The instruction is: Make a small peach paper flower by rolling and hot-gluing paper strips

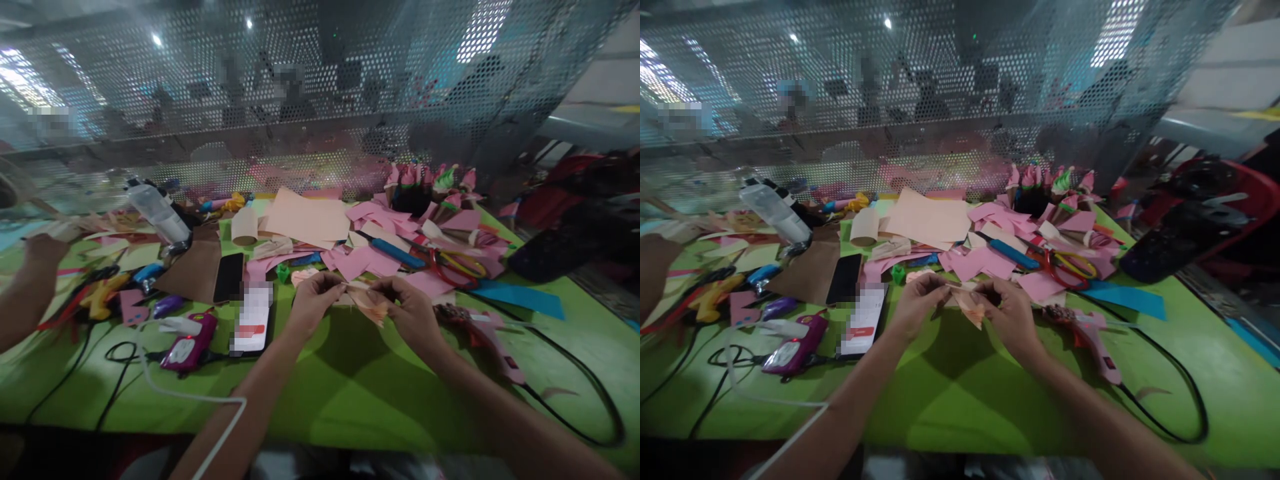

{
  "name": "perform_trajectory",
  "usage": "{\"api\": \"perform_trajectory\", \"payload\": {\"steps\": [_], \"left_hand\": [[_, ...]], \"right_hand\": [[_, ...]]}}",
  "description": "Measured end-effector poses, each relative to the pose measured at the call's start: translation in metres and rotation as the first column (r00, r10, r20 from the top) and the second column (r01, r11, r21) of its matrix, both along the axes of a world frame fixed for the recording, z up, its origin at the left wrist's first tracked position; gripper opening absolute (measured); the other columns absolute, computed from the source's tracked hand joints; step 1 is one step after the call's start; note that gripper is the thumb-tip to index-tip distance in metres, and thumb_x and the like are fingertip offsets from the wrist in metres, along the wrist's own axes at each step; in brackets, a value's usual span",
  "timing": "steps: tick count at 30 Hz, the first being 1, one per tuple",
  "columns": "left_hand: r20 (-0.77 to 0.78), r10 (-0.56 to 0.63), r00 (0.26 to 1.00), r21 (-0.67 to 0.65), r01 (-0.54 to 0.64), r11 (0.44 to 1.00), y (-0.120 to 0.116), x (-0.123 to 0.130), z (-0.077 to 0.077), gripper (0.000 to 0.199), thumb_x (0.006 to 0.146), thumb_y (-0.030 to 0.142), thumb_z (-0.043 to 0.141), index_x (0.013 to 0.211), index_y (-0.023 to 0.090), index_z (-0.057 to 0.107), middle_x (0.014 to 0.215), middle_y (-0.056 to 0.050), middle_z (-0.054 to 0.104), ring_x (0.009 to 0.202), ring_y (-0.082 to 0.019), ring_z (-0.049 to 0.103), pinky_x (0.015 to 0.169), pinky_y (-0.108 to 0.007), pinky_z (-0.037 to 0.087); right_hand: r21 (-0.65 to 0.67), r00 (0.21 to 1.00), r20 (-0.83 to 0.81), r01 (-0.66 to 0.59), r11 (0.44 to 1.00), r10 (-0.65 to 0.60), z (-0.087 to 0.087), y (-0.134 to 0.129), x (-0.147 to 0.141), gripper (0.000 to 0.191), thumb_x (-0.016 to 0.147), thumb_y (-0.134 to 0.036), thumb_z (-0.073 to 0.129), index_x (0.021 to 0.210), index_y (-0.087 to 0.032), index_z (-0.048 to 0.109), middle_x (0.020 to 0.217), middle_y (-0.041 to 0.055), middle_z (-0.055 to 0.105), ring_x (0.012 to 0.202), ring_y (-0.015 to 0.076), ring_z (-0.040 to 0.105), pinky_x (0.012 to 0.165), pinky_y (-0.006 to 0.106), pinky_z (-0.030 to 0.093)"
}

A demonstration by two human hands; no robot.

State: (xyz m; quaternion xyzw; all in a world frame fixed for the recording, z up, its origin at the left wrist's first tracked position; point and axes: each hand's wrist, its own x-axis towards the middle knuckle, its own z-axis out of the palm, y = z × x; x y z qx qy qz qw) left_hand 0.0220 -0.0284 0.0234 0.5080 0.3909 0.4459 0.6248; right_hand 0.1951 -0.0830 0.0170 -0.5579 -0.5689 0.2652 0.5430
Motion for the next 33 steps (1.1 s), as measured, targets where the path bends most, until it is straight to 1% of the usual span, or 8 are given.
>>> {"api": "perform_trajectory", "payload": {"steps": [6,12,16,22,29,33], "left_hand": [[-0.008,0.005,1.0,-0.006,-0.006,1.0,0.0007,-0.0006,0.0005,0.026,0.063,0.034,0.081,0.072,0.015,0.065,0.06,0.003,0.058,0.055,-0.007,0.049,0.051,-0.021,0.036],[-0.004,-0.006,1.0,-0.003,0.006,1.0,0.0001,-0.0009,-0.0003,0.025,0.064,0.032,0.081,0.074,0.015,0.065,0.063,0.003,0.06,0.056,-0.007,0.048,0.053,-0.021,0.036],[-0.022,-0.015,1.0,0.022,0.016,1.0,0.0003,-0.0007,-0.0024,0.023,0.064,0.029,0.081,0.077,0.015,0.067,0.068,0.002,0.062,0.058,-0.006,0.049,0.054,-0.02,0.037],[-0.042,-0.013,0.999,0.049,0.015,0.999,0.0013,-0.0011,-0.0048,0.019,0.067,0.026,0.079,0.077,0.015,0.068,0.066,0.002,0.061,0.058,-0.006,0.049,0.054,-0.02,0.037],[-0.036,-0.024,0.999,0.012,0.025,1.0,0.0003,-0.0004,-0.0062,0.025,0.065,0.031,0.081,0.079,0.015,0.069,0.069,0.001,0.064,0.059,-0.007,0.051,0.054,-0.02,0.039],[-0.036,-0.031,0.999,0.007,0.031,0.999,0.0,0.0001,-0.0073,0.023,0.065,0.029,0.081,0.078,0.015,0.068,0.073,0.0,0.065,0.06,-0.007,0.051,0.056,-0.02,0.039]], "right_hand": [[0.006,1.0,0.007,0.013,1.0,-0.013,-0.0003,0.0001,-0.0005,0.014,0.078,-0.034,0.064,0.074,-0.021,0.067,0.068,0.0022,0.067,0.063,0.0172,0.056,0.059,0.029,0.044],[0.016,1.0,0.008,0.011,1.0,-0.011,-0.0001,0.0009,0.0005,0.012,0.078,-0.032,0.065,0.076,-0.02,0.068,0.071,0.0029,0.068,0.066,0.0188,0.059,0.063,0.031,0.045],[0.02,1.0,0.026,0.013,1.0,-0.014,-0.0006,0.001,0.0011,0.011,0.077,-0.032,0.065,0.075,-0.021,0.068,0.072,0.003,0.07,0.07,0.0201,0.06,0.067,0.032,0.046],[0.006,1.0,0.012,0.011,1.0,-0.011,0.0014,0.0004,-0.0001,0.011,0.076,-0.032,0.066,0.075,-0.021,0.068,0.072,0.0031,0.07,0.069,0.0199,0.06,0.066,0.032,0.045],[0.022,0.999,0.044,0.007,1.0,-0.007,0.0015,0.0002,0.0,0.014,0.078,-0.033,0.064,0.074,-0.02,0.068,0.071,0.003,0.069,0.067,0.0192,0.06,0.065,0.031,0.045],[0.025,0.999,0.041,0.01,1.0,-0.011,-0.0002,0.001,0.0005,0.013,0.077,-0.033,0.065,0.074,-0.021,0.067,0.072,0.0033,0.07,0.069,0.0201,0.061,0.066,0.031,0.046]]}}
